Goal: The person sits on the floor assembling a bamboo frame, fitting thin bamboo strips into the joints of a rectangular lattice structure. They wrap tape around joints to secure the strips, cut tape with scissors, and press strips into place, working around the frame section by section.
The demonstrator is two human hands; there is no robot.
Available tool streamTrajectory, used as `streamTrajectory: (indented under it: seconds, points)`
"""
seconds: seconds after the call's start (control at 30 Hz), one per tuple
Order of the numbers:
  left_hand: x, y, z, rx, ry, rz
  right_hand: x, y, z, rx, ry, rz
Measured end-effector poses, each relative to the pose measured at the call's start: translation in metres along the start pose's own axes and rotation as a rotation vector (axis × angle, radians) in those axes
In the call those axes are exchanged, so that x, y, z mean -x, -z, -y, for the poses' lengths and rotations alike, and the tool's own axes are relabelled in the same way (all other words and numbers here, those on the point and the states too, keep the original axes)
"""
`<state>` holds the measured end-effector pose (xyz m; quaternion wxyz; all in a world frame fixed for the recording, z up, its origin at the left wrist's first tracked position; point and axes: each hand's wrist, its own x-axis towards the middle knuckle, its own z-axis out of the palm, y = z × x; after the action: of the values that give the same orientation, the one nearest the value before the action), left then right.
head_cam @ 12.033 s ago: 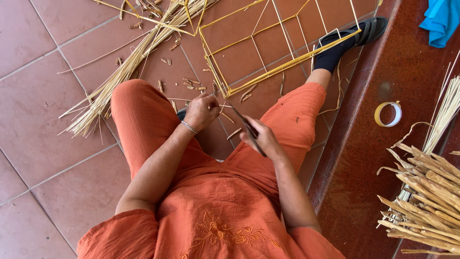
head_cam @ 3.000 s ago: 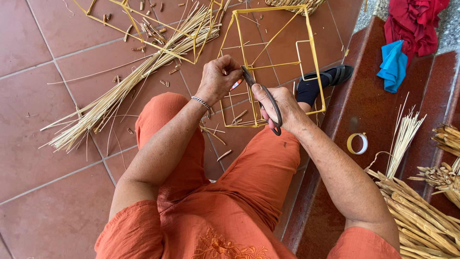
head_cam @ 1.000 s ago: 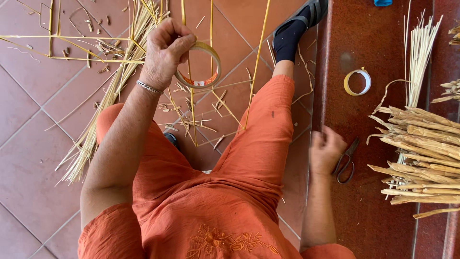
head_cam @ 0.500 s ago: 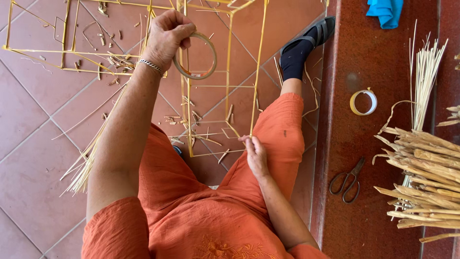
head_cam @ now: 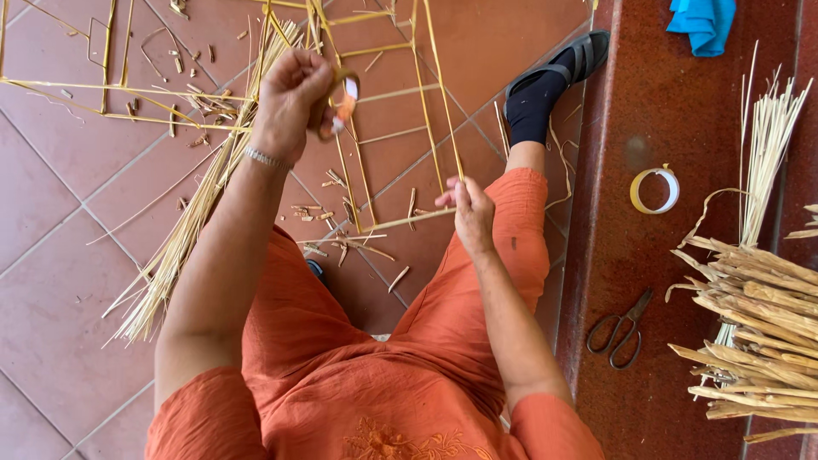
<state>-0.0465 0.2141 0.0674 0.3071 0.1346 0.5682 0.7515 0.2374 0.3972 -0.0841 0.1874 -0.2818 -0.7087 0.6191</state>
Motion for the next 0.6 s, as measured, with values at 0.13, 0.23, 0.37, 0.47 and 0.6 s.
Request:
streamTrajectory:
  seconds: [0.13,0.23,0.37,0.47,0.6]
  points:
    - [0.071,-0.017,0.005,-0.199,0.066,0.146,-0.026,-0.005,0.010,0.083,0.010,0.024]
    - [0.112,-0.036,0.020,-0.111,0.289,0.174,-0.025,-0.008,0.030,0.113,0.123,-0.064]
    - [0.147,-0.054,0.037,-0.249,0.244,0.321,0.021,-0.003,0.077,0.655,0.649,-0.337]
    - [0.166,-0.063,0.051,-0.445,0.056,0.346,0.070,-0.006,0.113,0.387,0.527,-0.062]
    - [0.188,-0.066,0.067,-0.703,-0.220,0.391,0.108,-0.016,0.136,0.177,0.324,0.056]
